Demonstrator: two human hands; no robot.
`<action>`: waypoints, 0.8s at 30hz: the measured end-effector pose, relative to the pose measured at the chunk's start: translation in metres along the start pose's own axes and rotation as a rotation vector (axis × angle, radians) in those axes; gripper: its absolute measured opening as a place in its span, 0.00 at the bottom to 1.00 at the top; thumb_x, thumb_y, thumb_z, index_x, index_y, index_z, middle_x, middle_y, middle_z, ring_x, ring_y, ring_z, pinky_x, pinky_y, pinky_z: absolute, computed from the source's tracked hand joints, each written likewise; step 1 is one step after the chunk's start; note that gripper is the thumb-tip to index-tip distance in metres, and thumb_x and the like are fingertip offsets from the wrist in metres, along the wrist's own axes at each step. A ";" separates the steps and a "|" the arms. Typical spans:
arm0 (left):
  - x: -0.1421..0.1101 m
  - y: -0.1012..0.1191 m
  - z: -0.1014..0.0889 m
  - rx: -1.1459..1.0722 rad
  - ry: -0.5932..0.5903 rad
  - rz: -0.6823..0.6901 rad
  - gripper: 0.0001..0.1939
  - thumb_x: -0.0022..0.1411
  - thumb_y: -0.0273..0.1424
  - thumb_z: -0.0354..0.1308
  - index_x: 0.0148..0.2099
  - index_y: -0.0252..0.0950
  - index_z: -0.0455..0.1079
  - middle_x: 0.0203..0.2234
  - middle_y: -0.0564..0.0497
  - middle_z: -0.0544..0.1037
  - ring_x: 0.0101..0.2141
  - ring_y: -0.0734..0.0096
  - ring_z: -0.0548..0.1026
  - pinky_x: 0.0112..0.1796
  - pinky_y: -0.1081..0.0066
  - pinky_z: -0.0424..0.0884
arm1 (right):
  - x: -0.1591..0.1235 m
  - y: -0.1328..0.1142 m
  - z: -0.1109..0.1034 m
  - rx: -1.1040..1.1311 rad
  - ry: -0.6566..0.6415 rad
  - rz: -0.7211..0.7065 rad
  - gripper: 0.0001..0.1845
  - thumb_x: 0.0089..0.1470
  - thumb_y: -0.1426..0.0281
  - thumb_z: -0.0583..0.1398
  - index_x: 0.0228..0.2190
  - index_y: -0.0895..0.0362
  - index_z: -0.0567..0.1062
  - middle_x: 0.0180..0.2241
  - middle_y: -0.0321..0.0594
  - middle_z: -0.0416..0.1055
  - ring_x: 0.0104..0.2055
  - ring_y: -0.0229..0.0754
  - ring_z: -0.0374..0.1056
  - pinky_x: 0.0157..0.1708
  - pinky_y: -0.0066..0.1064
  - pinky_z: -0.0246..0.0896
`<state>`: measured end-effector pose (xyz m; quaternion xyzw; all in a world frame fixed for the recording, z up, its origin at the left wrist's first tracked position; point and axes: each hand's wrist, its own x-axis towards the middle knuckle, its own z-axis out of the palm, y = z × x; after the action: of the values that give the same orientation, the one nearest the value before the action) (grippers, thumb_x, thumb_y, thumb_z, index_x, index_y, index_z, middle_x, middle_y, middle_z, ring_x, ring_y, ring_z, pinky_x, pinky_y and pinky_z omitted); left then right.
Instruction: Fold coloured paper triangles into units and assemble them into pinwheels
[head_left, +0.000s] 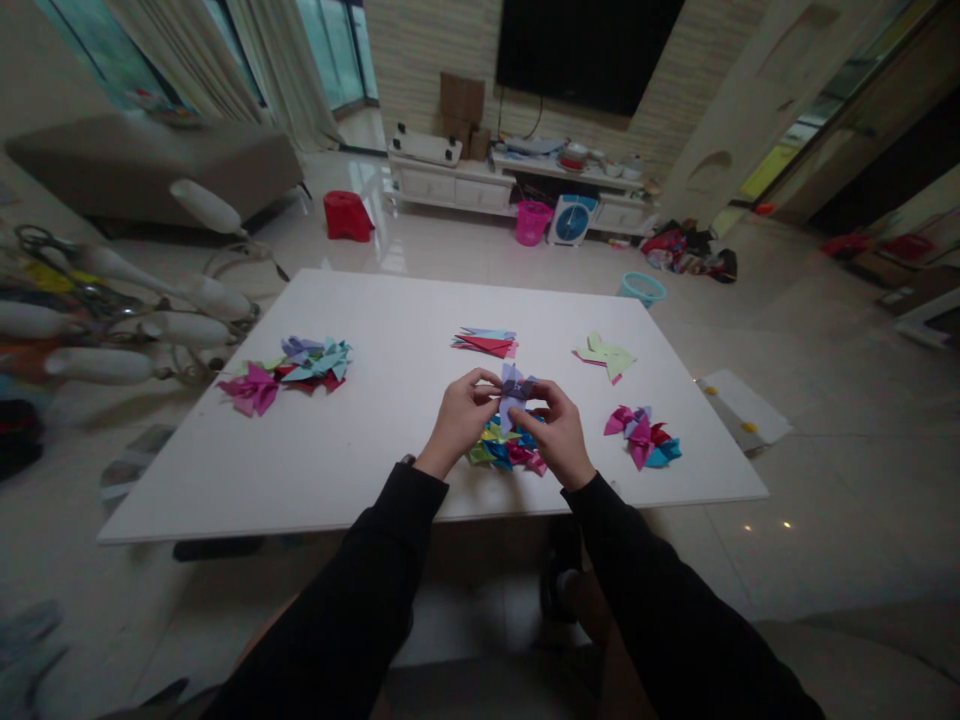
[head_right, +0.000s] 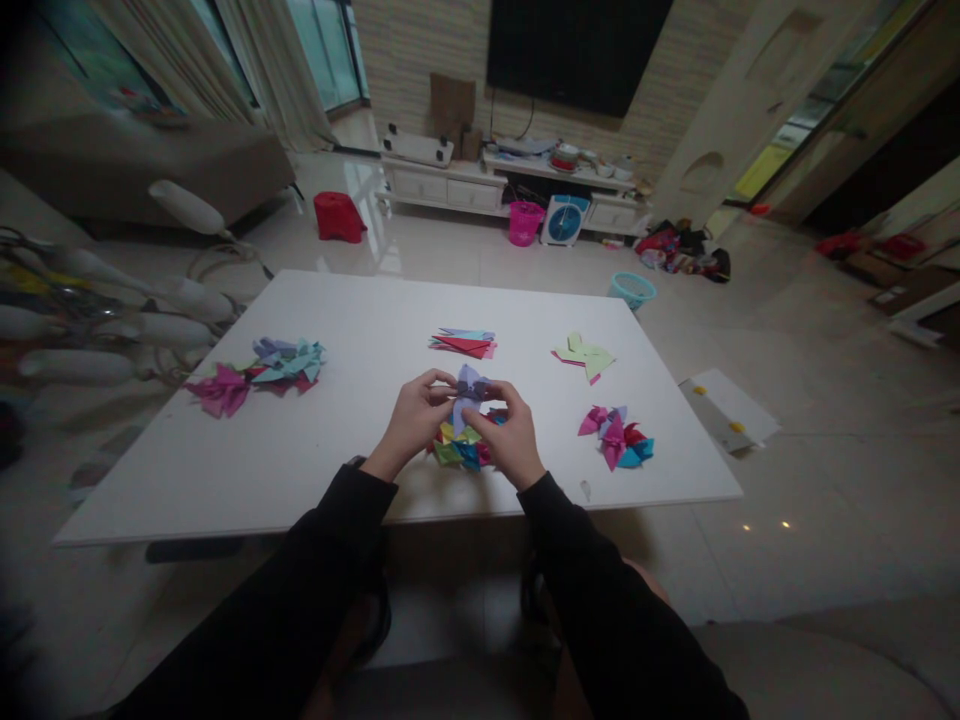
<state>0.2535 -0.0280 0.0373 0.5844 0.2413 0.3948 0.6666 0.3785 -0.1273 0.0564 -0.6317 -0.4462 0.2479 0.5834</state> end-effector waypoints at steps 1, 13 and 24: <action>0.000 0.000 0.000 0.023 0.000 0.014 0.09 0.51 0.26 0.64 0.37 0.34 0.71 0.33 0.47 0.83 0.36 0.65 0.82 0.33 0.72 0.76 | 0.000 0.000 0.000 0.009 0.000 0.004 0.19 0.46 0.65 0.69 0.42 0.53 0.76 0.43 0.40 0.76 0.46 0.46 0.72 0.39 0.33 0.67; -0.002 0.005 -0.003 0.221 0.025 0.049 0.05 0.50 0.25 0.64 0.32 0.33 0.80 0.26 0.49 0.82 0.28 0.69 0.79 0.32 0.71 0.74 | 0.001 0.004 0.002 0.357 -0.078 0.125 0.21 0.41 0.65 0.73 0.41 0.50 0.81 0.46 0.37 0.77 0.41 0.44 0.74 0.39 0.36 0.72; -0.003 0.008 -0.005 0.342 0.074 0.141 0.05 0.51 0.24 0.63 0.31 0.35 0.80 0.26 0.50 0.82 0.29 0.68 0.78 0.33 0.71 0.74 | 0.001 0.006 0.004 0.304 -0.044 0.172 0.22 0.42 0.64 0.73 0.42 0.52 0.82 0.45 0.40 0.80 0.42 0.46 0.75 0.42 0.37 0.72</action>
<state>0.2460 -0.0278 0.0437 0.6898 0.2878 0.4149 0.5189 0.3775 -0.1245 0.0502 -0.5664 -0.3605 0.3752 0.6390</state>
